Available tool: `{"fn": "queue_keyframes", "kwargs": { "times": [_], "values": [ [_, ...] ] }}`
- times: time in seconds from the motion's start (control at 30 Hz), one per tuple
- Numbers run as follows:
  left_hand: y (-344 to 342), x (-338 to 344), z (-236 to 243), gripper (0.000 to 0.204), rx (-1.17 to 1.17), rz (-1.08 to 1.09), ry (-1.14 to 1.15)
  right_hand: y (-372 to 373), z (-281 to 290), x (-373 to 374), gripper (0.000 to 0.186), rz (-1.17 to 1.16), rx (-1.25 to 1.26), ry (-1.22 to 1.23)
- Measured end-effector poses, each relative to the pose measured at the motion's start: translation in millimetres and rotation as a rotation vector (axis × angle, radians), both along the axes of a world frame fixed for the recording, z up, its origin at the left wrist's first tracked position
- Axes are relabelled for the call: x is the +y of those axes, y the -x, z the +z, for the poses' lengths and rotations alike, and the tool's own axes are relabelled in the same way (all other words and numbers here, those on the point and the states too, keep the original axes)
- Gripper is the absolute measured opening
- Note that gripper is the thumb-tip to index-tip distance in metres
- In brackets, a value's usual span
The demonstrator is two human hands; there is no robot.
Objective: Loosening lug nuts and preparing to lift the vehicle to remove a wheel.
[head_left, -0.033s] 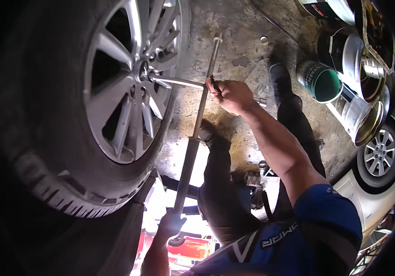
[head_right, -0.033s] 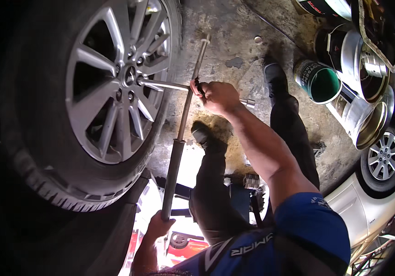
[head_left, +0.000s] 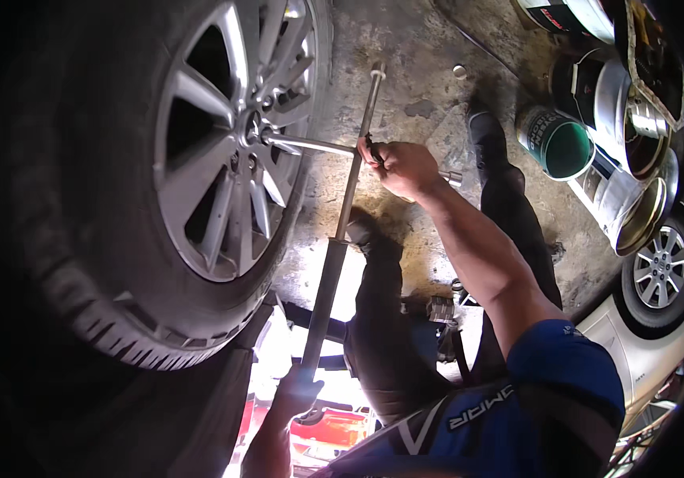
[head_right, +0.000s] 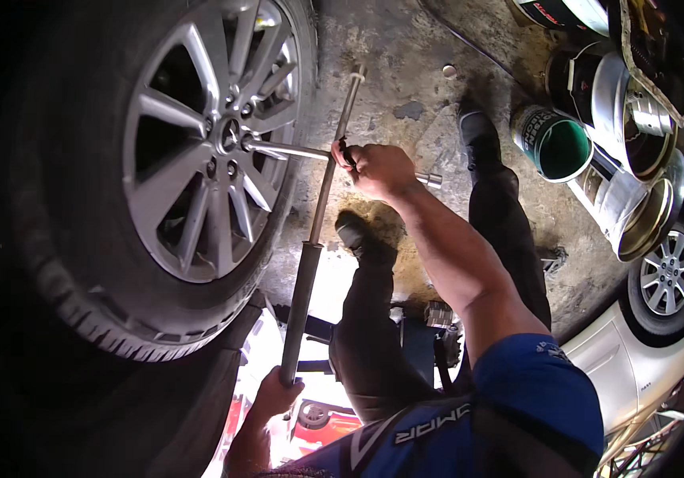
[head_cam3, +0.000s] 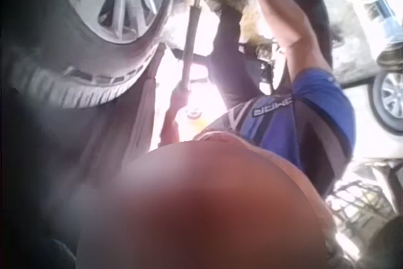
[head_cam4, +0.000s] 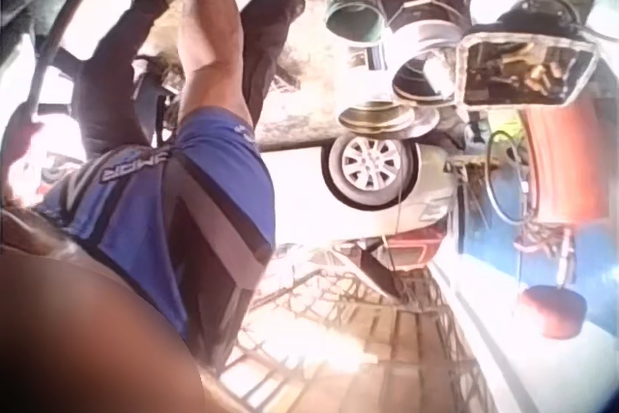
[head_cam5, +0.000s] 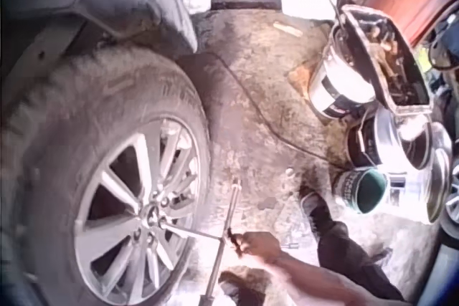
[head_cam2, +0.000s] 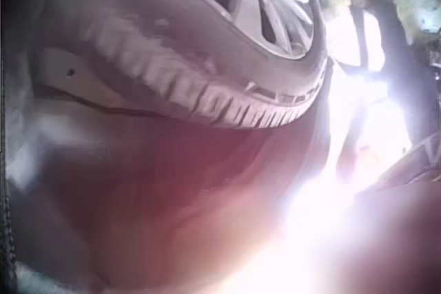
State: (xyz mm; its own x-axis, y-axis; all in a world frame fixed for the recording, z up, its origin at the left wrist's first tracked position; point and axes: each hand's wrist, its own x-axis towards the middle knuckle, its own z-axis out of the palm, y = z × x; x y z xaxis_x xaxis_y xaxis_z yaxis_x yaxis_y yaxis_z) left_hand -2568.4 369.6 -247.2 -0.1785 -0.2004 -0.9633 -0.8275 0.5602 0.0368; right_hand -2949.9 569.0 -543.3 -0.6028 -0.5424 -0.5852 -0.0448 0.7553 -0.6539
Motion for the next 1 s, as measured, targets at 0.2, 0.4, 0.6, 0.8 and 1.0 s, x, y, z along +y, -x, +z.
{"fn": "queue_keyframes", "kwargs": {
  "times": [0.2, 0.4, 0.6, 0.8, 1.0],
  "values": [
    [47.8, 13.1, 13.4, 0.023, -0.419, 0.196, 0.132, 15.6, 0.2, 4.6, 0.020, 0.085, -0.237, 0.008],
    [138.6, 27.2, 59.7, 0.037, -0.170, -0.612, -0.087, 36.2, 6.3, 15.0, 0.019, 0.036, -0.331, 0.083],
    [225.7, 27.9, 124.3, 0.031, -0.461, -0.351, -0.026, 46.6, 12.4, 16.6, 0.019, -0.020, -0.370, 0.101],
    [154.7, 36.3, 107.5, 0.033, -0.432, -0.185, 0.295, 33.2, -0.7, 5.6, 0.017, 0.044, -0.213, 0.092],
    [2.7, 40.2, -32.7, 0.033, -0.323, -0.120, 0.539, 8.6, -6.8, -0.1, 0.019, 0.075, -0.127, 0.029]
  ]
}}
